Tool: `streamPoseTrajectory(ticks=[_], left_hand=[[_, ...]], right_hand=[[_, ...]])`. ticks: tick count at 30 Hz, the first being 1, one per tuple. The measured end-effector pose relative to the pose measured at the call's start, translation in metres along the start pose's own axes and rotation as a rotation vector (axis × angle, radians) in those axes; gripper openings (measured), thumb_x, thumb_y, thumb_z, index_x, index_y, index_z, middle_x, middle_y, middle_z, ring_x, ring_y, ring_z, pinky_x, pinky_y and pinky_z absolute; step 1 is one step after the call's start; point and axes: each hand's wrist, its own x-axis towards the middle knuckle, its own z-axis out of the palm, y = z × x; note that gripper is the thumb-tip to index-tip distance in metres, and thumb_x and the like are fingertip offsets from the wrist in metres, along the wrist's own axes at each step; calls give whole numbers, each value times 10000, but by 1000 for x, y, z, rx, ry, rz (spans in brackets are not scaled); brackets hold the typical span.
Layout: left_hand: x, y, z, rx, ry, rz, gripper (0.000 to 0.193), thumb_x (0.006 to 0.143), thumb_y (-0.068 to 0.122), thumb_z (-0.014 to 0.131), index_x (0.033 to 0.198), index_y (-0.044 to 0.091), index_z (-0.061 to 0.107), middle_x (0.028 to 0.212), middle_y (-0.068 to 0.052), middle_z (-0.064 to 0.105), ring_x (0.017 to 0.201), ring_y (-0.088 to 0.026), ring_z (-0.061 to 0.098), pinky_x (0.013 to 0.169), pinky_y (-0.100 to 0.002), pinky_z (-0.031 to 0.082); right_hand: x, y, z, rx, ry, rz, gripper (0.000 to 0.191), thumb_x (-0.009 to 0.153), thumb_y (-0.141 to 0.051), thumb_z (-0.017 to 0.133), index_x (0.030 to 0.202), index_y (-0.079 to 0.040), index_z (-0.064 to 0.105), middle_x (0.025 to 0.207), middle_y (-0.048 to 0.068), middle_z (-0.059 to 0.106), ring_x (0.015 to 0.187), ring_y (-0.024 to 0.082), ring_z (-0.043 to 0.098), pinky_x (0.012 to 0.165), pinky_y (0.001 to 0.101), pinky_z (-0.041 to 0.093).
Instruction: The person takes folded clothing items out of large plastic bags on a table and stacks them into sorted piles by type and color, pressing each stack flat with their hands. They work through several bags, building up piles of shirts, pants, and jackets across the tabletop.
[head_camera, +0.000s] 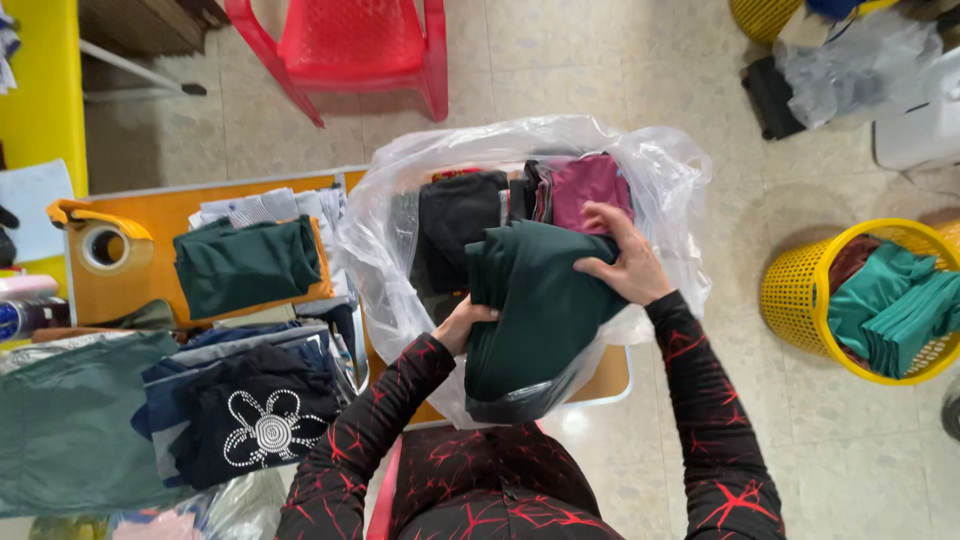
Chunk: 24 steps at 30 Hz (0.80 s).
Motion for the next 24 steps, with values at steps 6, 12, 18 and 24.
streamPoseTrajectory(ticks=[6,12,18,24], left_hand=[[-11,21,-9,-131,40,228,417,885,24,620,1296,-46,601,1121,-153,720,976,-271,716,871,-418,599],[-24,47,-21,-198,106,254,352,912,141,612,1203,-53,654,1082,-159,742,963,-285,726,893,-432,595],[-51,28,-20,-234,168,185,444,916,318,580,1158,-39,686,1073,-143,742,956,-258,714,886,-375,589],[-81,-2,-53,-155,-2,209,636,915,477,481,1152,-75,686,1057,-174,753,933,-270,725,825,-378,609]], right_hand=[[-89,31,98,351,644,13,999,945,-177,752,1672,-75,73,1687,92,204,1555,309,316,1259,428,343],[-195,76,165,-189,-668,624,933,890,-187,738,1642,-182,186,1555,154,402,1445,269,395,1173,358,349],[-167,98,178,-219,-189,242,652,883,-96,633,1508,-170,459,1426,123,614,1363,272,565,1108,392,479],[-111,86,199,600,56,442,675,867,-176,681,1498,-110,451,1408,148,613,1300,288,598,1060,419,506]])
